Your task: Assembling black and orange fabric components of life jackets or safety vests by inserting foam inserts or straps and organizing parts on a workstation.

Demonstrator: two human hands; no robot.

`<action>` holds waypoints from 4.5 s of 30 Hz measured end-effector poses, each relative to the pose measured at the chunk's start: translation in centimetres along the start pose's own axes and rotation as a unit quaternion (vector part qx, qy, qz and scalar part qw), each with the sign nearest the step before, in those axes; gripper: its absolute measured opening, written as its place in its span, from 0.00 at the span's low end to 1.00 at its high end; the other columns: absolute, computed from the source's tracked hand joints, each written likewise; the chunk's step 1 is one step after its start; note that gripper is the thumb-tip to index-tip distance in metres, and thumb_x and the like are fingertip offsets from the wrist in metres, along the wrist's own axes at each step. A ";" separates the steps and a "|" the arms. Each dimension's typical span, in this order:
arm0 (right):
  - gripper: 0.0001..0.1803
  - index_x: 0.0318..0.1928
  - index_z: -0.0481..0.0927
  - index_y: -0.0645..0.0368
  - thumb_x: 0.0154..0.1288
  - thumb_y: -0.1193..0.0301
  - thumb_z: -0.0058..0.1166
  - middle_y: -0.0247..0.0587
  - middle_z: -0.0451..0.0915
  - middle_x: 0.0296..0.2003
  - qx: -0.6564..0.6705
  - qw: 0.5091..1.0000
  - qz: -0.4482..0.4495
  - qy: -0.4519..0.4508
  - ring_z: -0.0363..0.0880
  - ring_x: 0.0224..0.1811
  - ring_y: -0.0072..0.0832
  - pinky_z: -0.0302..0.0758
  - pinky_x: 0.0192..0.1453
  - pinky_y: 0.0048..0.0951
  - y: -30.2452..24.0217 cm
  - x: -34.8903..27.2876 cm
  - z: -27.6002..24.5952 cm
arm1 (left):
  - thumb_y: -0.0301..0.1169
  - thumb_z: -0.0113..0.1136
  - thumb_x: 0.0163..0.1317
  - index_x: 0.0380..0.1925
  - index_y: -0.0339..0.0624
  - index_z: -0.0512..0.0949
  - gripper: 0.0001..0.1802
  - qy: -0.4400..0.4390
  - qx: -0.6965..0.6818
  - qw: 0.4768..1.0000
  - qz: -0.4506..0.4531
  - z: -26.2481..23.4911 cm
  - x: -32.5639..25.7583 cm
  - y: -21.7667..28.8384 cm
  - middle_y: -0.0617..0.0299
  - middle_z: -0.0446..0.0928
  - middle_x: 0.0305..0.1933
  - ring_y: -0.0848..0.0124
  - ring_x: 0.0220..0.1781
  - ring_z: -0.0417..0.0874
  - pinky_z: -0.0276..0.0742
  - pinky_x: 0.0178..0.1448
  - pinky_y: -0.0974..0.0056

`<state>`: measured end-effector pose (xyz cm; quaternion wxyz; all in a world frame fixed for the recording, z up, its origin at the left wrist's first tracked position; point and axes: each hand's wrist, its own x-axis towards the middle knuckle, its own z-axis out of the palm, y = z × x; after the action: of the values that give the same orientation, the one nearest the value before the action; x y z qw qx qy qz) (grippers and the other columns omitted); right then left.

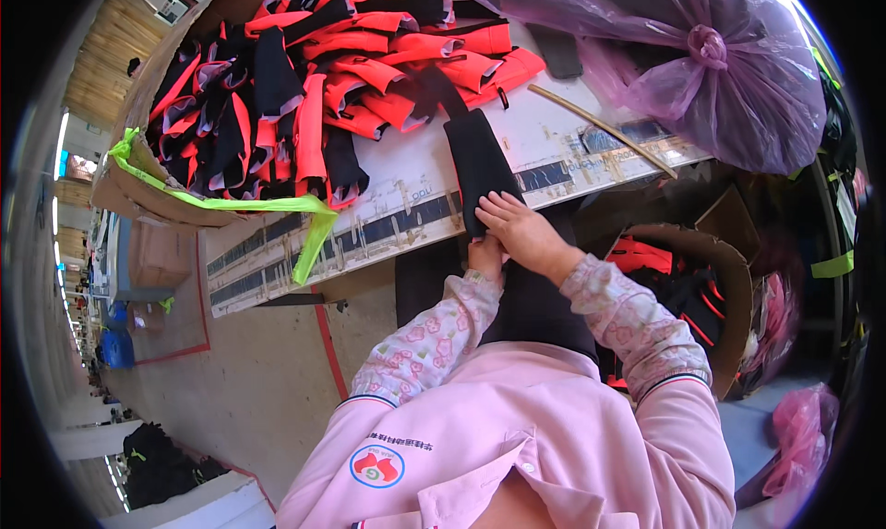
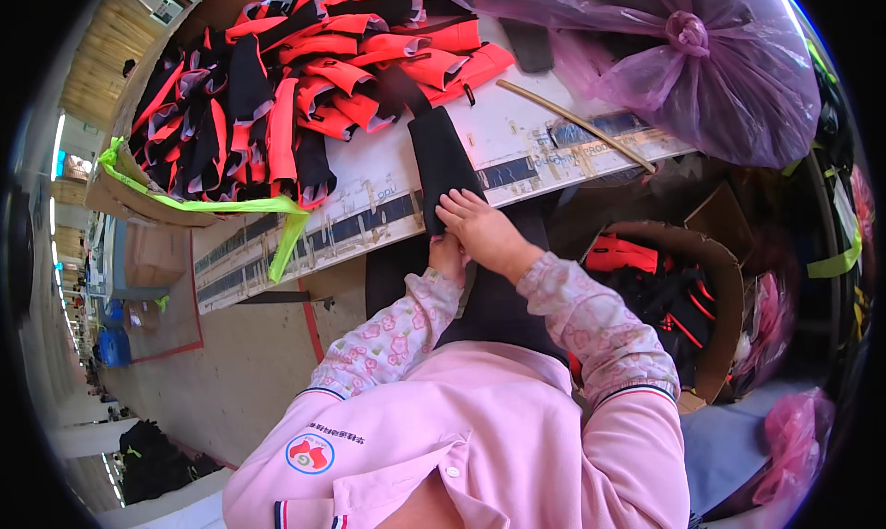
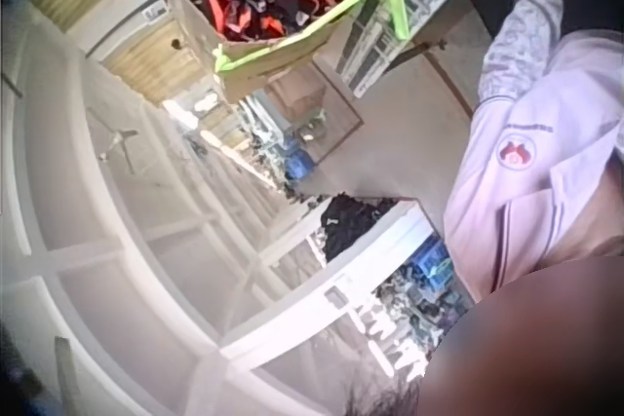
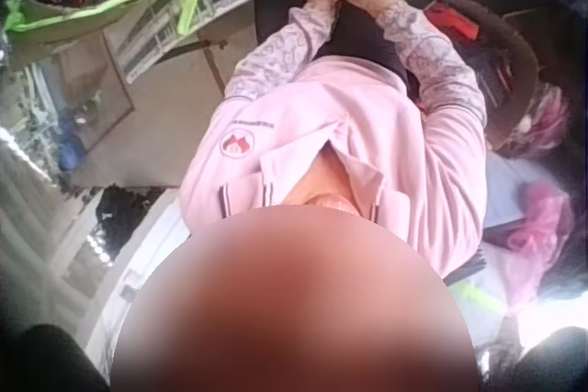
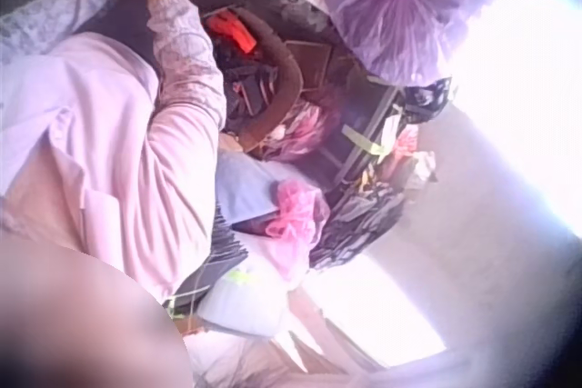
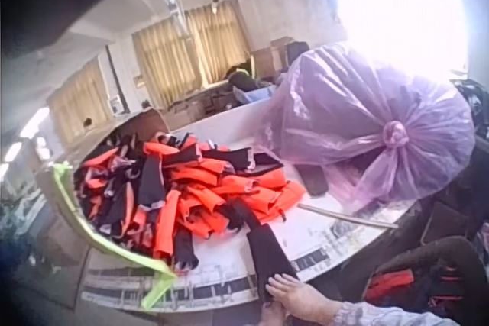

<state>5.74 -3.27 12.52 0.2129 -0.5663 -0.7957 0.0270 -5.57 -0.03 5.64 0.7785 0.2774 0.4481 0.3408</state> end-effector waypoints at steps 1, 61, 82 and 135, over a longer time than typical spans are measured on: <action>0.27 0.53 0.71 0.64 0.48 0.72 0.54 0.47 0.68 0.57 0.037 0.998 0.031 0.049 0.61 0.63 0.38 0.54 0.69 0.35 0.4 -0.5 1.5 | 0.31 0.50 0.60 0.35 0.45 0.75 0.05 -0.006 -0.037 0.999 0.024 0.4 0.3 -0.4 0.65 0.76 0.28 0.75 0.24 0.76 0.72 0.26 0.71; 0.09 0.43 0.77 0.63 0.63 0.80 0.46 0.35 0.78 0.40 0.321 0.709 0.318 0.542 0.75 0.41 0.19 0.71 0.46 0.20 3.6 -32.0 -25.7 | 0.39 0.59 0.57 0.39 0.41 0.73 0.16 -0.002 0.351 0.904 0.245 0.8 7.8 15.1 0.65 0.72 0.30 0.77 0.29 0.74 0.73 0.30 0.72; 0.22 0.60 0.63 0.57 0.68 0.64 0.43 0.44 0.75 0.46 0.512 0.682 0.481 0.205 0.77 0.40 0.27 0.76 0.43 0.27 8.4 -18.8 -12.6 | 0.13 0.55 0.44 0.30 0.41 0.77 0.13 -0.198 0.446 0.805 0.337 4.5 7.3 8.8 0.68 0.70 0.28 0.78 0.32 0.71 0.68 0.36 0.73; 0.28 0.57 0.63 0.68 0.53 0.77 0.51 0.65 0.73 0.42 0.237 0.926 0.290 0.036 0.71 0.47 0.54 0.70 0.50 0.42 2.5 2.6 -1.0 | 0.36 0.45 0.65 0.42 0.35 0.72 0.15 -0.067 0.149 0.986 0.019 -1.1 -2.2 2.4 0.50 0.79 0.37 0.61 0.31 0.82 0.81 0.38 0.58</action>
<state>7.67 -0.23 13.50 0.3523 -0.7060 -0.5588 0.2552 -8.02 -0.19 8.05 0.7501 0.4211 0.4355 0.2652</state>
